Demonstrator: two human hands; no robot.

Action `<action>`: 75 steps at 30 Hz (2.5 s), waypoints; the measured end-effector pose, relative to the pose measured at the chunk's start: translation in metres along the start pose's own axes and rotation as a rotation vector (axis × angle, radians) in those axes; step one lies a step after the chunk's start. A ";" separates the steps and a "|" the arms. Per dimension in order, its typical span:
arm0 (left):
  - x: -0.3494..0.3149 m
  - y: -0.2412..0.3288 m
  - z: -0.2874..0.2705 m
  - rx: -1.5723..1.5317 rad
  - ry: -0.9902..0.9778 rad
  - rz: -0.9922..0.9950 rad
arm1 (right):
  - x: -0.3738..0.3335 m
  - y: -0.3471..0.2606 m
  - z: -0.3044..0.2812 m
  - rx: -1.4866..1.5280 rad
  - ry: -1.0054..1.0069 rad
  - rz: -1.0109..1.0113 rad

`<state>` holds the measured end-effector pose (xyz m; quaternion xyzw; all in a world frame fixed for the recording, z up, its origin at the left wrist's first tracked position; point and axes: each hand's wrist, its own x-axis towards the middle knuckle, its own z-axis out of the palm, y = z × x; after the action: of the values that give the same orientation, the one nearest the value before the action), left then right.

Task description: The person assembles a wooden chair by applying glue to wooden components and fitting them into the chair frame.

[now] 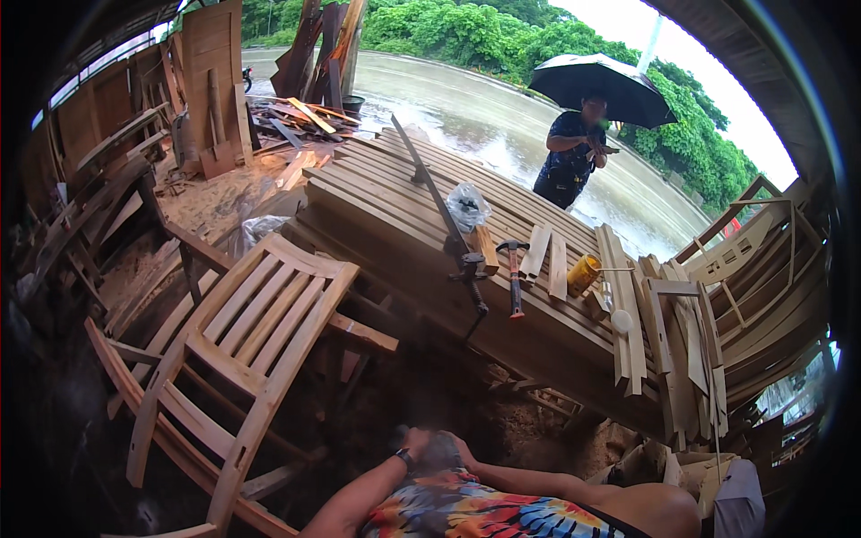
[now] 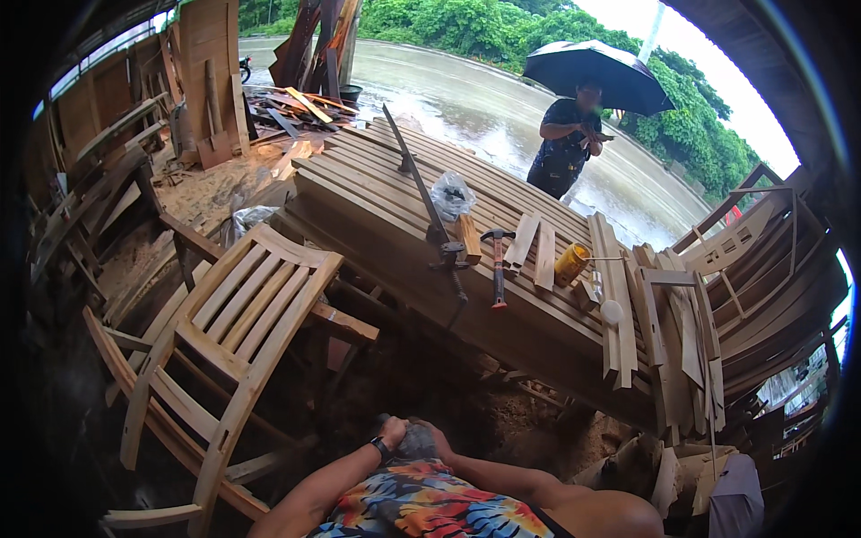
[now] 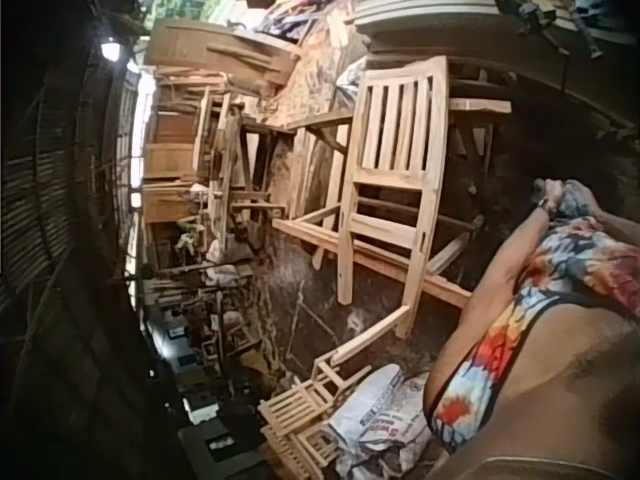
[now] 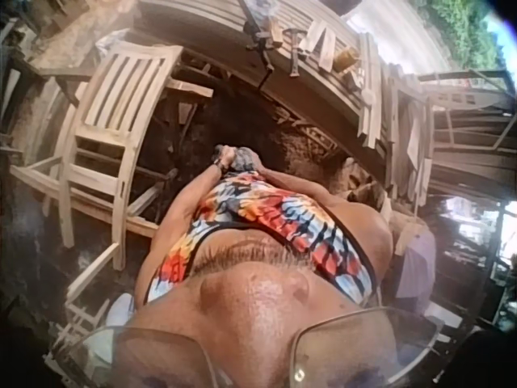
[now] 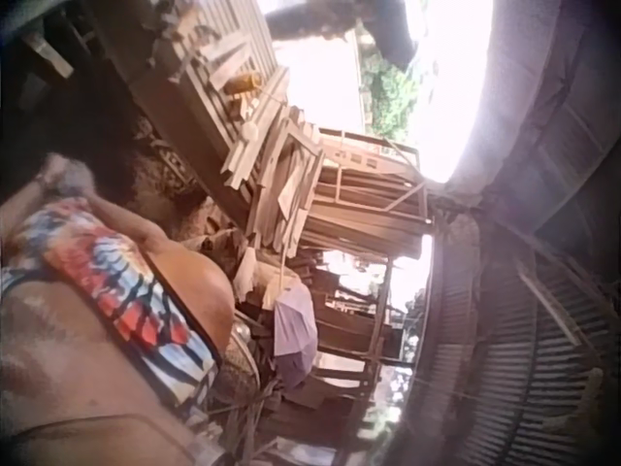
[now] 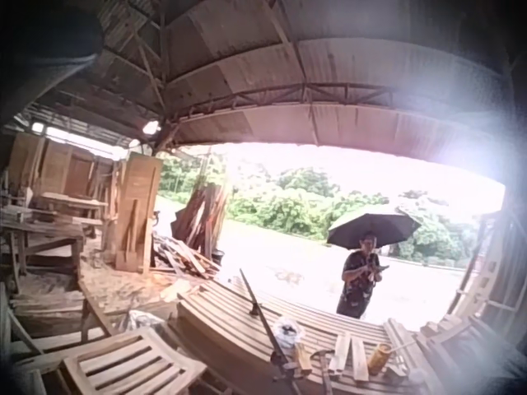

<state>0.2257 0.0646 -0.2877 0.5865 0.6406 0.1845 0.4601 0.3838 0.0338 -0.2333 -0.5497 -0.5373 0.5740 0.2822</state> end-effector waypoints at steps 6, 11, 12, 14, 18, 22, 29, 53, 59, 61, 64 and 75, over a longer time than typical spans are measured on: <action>0.034 -0.064 0.031 -0.352 -0.019 0.053 | 0.023 0.014 0.006 -0.245 -0.167 -0.102; 0.012 -0.026 0.008 -0.561 -0.213 -0.081 | 0.026 0.031 -0.014 0.198 -0.512 0.032; 0.002 -0.011 -0.003 -0.677 -0.215 -0.204 | 0.022 0.030 -0.011 0.265 -0.451 0.056; -0.001 -0.002 -0.015 -0.710 -0.226 -0.234 | 0.019 0.026 -0.004 0.315 -0.402 0.076; -0.006 0.014 -0.029 -0.946 -0.359 -0.345 | 0.013 0.019 0.002 0.215 -0.176 -0.119; -0.012 0.029 -0.040 -0.973 -0.432 -0.449 | 0.010 0.007 -0.007 -0.021 -0.206 -0.087; -0.020 0.031 -0.045 -1.108 -0.503 -0.404 | 0.017 0.007 -0.001 0.016 -0.163 -0.049; 0.017 -0.043 -0.003 -0.475 0.103 -0.180 | -0.041 -0.041 -0.034 -0.062 0.084 0.270; 0.012 -0.046 -0.054 -0.659 0.029 -0.284 | -0.018 -0.074 -0.088 -0.021 0.232 0.204; 0.004 -0.061 -0.066 -0.808 -0.036 -0.372 | 0.011 -0.094 -0.128 0.060 0.291 0.030; -0.013 -0.086 -0.079 -0.939 -0.094 -0.462 | 0.061 -0.176 -0.201 0.198 0.410 -0.211; -0.020 -0.183 -0.066 -0.872 0.087 -0.751 | 0.271 -0.368 -0.457 0.407 0.479 -0.454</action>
<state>0.0642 0.0217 -0.3891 0.0668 0.6879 0.2793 0.6666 0.6484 0.5187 0.1023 -0.4682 -0.4393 0.4470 0.6229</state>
